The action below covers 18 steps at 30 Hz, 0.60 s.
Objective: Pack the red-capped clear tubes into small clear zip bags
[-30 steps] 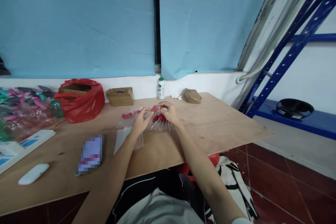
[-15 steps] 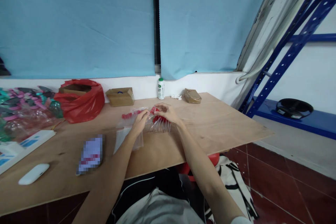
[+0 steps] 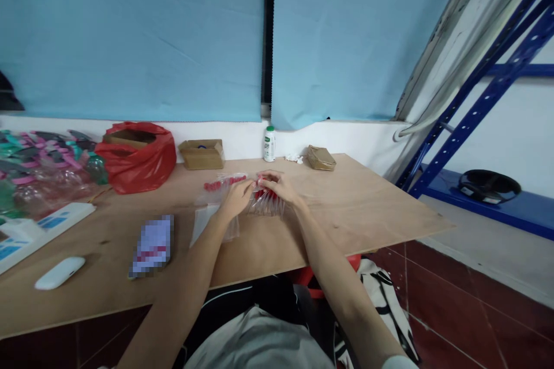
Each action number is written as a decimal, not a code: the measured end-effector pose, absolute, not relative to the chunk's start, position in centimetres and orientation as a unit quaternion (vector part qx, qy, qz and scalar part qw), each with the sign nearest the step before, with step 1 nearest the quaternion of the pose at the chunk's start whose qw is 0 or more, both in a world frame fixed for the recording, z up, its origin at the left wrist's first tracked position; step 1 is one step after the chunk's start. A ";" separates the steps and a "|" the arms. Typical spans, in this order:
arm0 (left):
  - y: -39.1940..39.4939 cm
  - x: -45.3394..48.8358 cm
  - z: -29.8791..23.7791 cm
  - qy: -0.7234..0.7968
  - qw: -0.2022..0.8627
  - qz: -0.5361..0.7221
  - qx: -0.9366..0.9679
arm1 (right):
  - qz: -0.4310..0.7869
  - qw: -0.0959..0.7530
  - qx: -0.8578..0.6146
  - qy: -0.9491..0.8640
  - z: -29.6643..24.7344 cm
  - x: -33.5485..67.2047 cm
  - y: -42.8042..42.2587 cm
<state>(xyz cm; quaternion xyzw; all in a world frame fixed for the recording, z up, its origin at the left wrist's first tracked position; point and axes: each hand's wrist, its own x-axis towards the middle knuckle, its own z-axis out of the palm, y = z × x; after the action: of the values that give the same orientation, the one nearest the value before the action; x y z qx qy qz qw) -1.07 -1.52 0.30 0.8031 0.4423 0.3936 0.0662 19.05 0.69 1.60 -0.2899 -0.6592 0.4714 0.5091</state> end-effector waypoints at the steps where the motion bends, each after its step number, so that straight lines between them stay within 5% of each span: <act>1: -1.7 -1.1 0.5 0.446 0.050 0.389 0.805 | 0.473 0.512 -0.287 -0.657 1.6 19.0 0.7; 18: -1.4 -1.1 0.3 0.463 0.090 0.411 0.781 | 0.479 0.522 -0.286 -0.645 1.3 19.3 0.8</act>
<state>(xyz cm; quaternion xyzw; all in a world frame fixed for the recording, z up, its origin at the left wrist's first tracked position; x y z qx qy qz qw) -1.14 -1.36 0.29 0.7806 0.4626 0.4106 0.0904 19.26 0.81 1.26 -0.2864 -0.6451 0.4786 0.5223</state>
